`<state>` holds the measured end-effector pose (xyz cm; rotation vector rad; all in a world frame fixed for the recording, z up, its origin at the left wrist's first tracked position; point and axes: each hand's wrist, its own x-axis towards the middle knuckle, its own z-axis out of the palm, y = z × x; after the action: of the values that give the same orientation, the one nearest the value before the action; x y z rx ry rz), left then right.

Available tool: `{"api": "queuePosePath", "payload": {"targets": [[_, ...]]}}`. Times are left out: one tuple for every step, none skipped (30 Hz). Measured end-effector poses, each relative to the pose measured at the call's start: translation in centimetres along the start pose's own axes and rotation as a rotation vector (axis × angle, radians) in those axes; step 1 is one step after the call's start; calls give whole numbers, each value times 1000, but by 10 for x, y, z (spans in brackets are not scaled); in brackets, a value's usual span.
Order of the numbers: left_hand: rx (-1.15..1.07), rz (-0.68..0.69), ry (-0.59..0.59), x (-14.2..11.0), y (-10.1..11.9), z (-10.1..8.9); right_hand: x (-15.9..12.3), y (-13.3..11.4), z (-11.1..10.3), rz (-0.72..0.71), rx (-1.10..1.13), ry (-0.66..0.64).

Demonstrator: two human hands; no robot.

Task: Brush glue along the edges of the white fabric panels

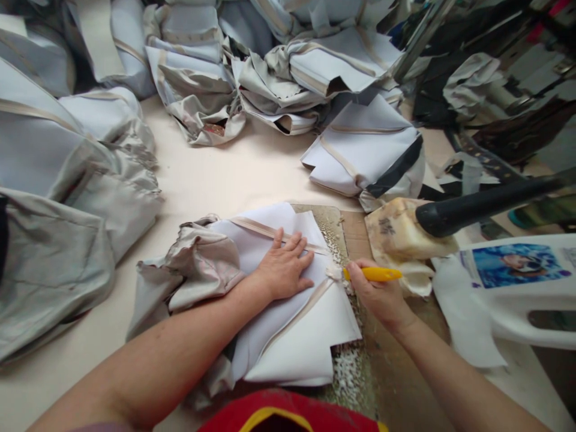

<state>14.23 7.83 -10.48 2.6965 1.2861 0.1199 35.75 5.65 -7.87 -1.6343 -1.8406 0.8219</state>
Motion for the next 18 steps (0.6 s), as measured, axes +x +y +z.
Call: {"api": "queuePosePath", "payload": {"targets": [[-4, 3, -4, 0, 0, 0, -10, 0, -1, 20, 1, -11], [-8, 4, -7, 0, 0, 0, -20, 0, -3, 40, 3, -19], [-12, 5, -11, 0, 0, 0, -31, 1, -5, 60, 4, -29], [-15, 5, -13, 0, -1, -1, -42, 1, -7, 77, 3, -45], [-17, 4, -15, 0, 0, -1, -52, 2, -9, 92, 1, -59], [-17, 3, -16, 0, 0, -1, -61, 2, -12, 106, -1, -71], [-15, 1, -15, 0, 0, -1, -67, 1, -14, 120, 0, -81], [-11, 0, -14, 0, 0, -1, -70, 0, -16, 132, 5, -85], [-6, -1, -12, 0, 1, -1, -70, -1, -18, 140, 10, -76], [-3, -1, -11, 0, 1, -1, -67, -3, -19, 141, 16, -48], [-1, -1, -12, 1, 1, -1, -61, -4, -19, 136, 24, -7], [0, -1, -13, 1, 1, -1, -54, -6, -18, 124, 35, 39], [-1, 0, -17, 1, 1, -1, -45, -6, -16, 107, 49, 82], [-2, 1, -21, 2, 1, 0, -37, -7, -13, 87, 64, 110], [-2, 1, -24, 2, 1, 0, -31, -6, -10, 73, 73, 118], [0, 1, -25, 2, 1, 0, -28, -5, -7, 67, 75, 105], [1, 1, -24, 2, 1, 0, -28, -4, -4, 68, 65, 82], [3, 2, -22, 2, 1, 0, -32, -3, -2, 74, 46, 54]]}}
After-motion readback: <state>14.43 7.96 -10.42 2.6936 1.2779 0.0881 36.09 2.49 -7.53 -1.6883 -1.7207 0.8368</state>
